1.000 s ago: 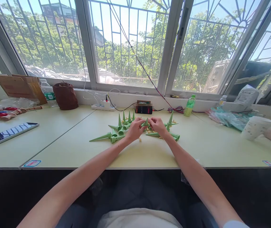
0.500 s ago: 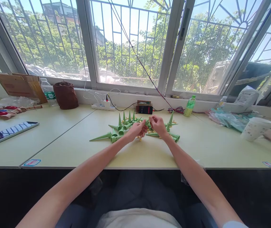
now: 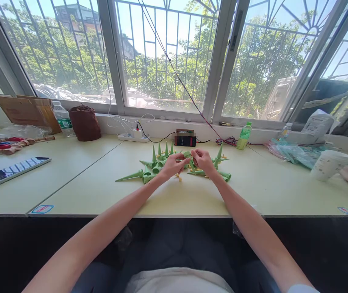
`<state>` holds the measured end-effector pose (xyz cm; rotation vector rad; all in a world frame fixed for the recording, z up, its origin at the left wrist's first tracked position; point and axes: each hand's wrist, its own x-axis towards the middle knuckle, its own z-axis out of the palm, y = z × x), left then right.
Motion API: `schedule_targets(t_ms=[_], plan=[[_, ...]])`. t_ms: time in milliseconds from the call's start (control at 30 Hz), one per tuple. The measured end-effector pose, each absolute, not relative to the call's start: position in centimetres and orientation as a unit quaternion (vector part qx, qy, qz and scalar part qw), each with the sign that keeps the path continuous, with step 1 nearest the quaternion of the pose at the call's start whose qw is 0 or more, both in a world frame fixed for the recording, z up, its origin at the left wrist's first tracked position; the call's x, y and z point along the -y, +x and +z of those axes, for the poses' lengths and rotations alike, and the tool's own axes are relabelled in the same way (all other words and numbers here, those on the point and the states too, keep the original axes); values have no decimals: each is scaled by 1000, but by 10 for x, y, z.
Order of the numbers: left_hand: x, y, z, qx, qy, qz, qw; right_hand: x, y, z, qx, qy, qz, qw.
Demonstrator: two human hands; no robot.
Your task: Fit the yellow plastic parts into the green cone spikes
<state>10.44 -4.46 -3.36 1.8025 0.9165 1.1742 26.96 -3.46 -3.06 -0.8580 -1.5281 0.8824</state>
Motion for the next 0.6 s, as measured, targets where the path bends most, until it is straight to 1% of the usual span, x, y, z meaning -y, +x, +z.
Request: schedule_targets(t_ms=[133, 367, 500, 600], plan=[[44, 105, -35, -375, 732, 486, 297, 37, 269, -28, 639, -364, 403, 544], [39, 103, -38, -354, 778, 498, 148, 35, 271, -28, 633, -367, 428, 530], [38, 102, -40, -334, 796, 495, 105, 34, 272, -30, 634, -368, 435, 523], [39, 104, -40, -338, 791, 499, 103, 32, 271, -32, 634, -373, 415, 535]])
